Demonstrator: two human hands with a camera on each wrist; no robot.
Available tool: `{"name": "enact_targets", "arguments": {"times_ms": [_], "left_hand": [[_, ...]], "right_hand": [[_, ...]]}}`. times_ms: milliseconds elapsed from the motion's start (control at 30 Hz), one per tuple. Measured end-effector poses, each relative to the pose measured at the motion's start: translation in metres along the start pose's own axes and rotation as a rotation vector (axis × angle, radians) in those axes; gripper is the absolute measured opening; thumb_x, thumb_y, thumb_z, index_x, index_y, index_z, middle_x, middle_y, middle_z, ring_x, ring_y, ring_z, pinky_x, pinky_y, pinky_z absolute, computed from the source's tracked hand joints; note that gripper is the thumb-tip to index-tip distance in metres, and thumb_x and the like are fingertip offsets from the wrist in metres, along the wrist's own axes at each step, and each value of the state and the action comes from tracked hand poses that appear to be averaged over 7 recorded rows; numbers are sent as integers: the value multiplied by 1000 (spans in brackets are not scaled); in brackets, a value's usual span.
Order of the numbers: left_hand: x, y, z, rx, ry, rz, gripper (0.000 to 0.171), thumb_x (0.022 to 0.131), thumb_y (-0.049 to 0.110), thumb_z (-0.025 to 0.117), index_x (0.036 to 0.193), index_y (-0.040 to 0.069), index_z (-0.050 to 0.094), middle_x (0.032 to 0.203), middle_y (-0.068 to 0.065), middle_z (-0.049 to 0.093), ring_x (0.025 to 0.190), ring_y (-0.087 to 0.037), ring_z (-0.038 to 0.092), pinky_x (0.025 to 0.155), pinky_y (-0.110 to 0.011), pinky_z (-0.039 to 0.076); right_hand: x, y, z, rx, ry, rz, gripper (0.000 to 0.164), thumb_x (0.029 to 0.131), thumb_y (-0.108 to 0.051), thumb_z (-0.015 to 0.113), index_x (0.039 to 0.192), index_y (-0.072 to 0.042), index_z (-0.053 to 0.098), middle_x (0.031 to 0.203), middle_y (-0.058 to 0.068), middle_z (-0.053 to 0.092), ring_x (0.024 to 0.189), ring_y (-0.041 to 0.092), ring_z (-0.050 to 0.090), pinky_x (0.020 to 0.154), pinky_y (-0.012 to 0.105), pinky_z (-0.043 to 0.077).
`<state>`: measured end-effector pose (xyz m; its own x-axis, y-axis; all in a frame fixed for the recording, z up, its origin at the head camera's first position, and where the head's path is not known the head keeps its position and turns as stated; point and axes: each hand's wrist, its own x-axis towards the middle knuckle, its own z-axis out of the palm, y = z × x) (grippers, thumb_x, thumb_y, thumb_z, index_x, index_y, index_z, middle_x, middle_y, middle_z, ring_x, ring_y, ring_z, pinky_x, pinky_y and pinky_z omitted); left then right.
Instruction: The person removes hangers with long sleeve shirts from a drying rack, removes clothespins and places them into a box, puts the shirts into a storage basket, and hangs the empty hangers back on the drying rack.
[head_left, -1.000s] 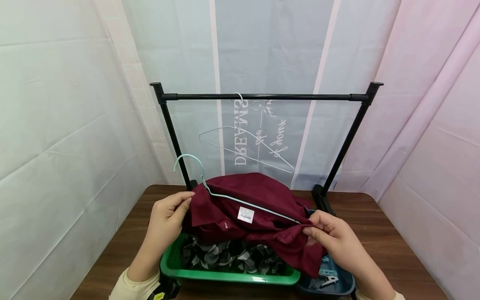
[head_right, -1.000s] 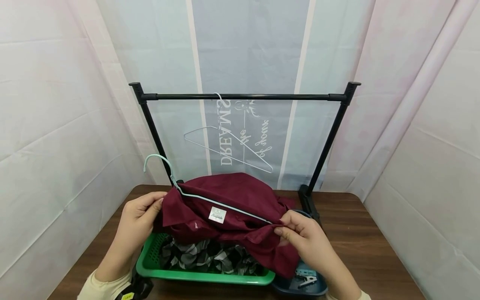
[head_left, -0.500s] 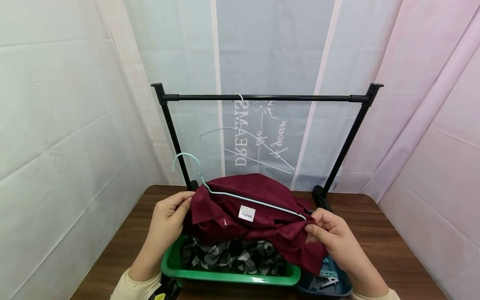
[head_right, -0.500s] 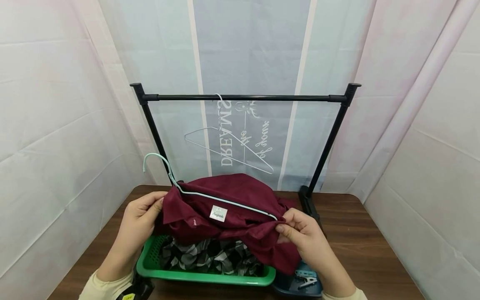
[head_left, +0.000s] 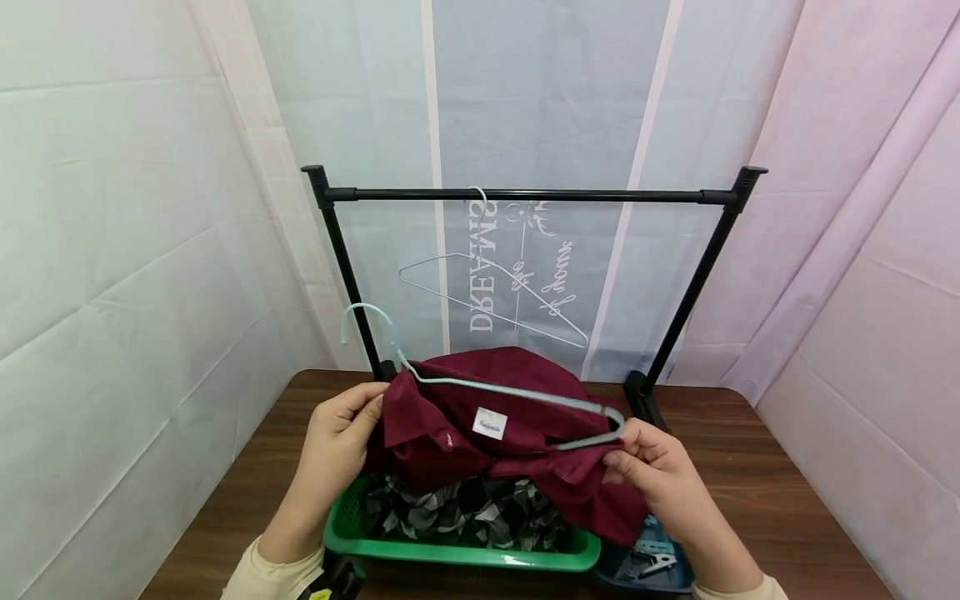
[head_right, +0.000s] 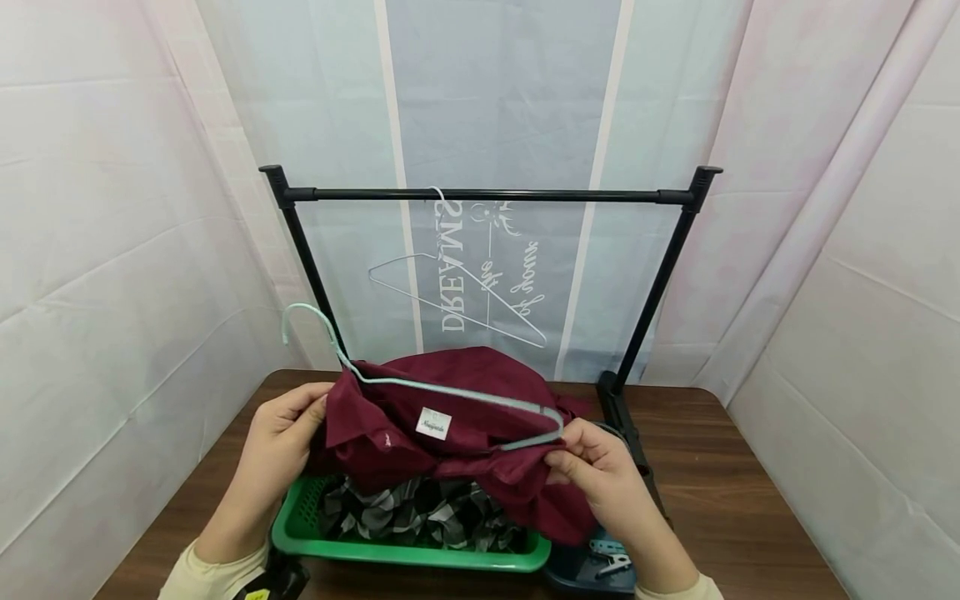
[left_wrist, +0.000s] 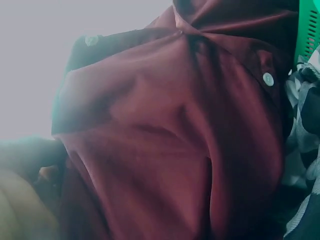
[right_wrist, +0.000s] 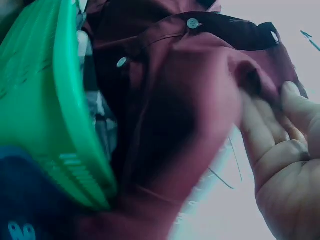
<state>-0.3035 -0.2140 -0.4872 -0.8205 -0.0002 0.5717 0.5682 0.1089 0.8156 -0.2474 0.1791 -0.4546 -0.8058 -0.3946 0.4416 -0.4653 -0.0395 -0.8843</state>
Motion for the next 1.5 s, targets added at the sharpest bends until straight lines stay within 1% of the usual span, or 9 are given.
{"name": "enact_targets", "arguments": {"times_ms": [133,333,533,700,867,967,1033,1300,1500], "left_hand": [[0,0,0,4,34,27,18,102,8,62,106,15,78,97,0,76,81,-8,68,71,-22,55],[0,1,0,19,58,67,19,101,6,63,107,15,78,97,-1,77,81,-7,68,71,-20,54],[0,3,0,17,38,86,19,101,5,62,107,14,78,97,-2,77,79,-8,68,69,-20,55],[0,3,1,12,21,92,19,101,5,62,107,13,78,96,-3,77,78,-8,69,68,-21,55],[-1,3,2,16,-16,100,19,102,6,61,109,14,77,99,-2,77,78,-8,68,67,-22,56],[-1,3,2,18,-39,108,20,102,5,61,110,15,77,102,-2,76,79,-9,68,68,-23,56],[-1,2,2,27,-44,119,20,101,5,61,109,14,77,102,-2,76,80,-8,69,68,-23,56],[-1,1,-1,52,-37,169,21,100,1,62,109,12,76,101,-1,76,80,-7,68,68,-21,55],[-1,2,1,79,-54,203,21,98,-3,64,108,10,76,103,-2,76,88,-6,69,76,-19,55]], "right_hand": [[1,2,8,-243,-1,-60,14,96,15,57,100,2,60,96,-2,66,84,7,68,71,27,60],[2,4,21,-670,86,-43,26,92,3,71,97,-22,65,83,-6,68,61,3,53,50,21,46],[2,6,31,-871,44,-83,35,86,0,79,95,-31,64,82,-14,68,62,-4,45,51,13,41],[1,10,37,-945,-38,-98,35,86,-1,80,96,-31,65,84,-17,68,67,-7,48,57,10,42],[0,9,37,-1027,-172,-81,21,94,-15,75,104,-31,68,95,-20,69,81,-7,60,70,16,52],[0,3,31,-986,-257,-39,15,99,-22,71,112,-29,70,103,-18,70,88,-5,63,76,22,56],[1,-2,24,-946,-272,-4,17,100,-23,69,116,-27,72,107,-16,72,90,-4,64,76,23,57],[-5,-32,-11,-932,-106,105,29,97,-14,71,125,-21,70,102,-9,76,84,-1,67,66,22,55],[-6,-40,-16,-916,18,-22,48,91,6,71,134,-15,64,105,-4,76,85,0,70,67,17,54]]}}
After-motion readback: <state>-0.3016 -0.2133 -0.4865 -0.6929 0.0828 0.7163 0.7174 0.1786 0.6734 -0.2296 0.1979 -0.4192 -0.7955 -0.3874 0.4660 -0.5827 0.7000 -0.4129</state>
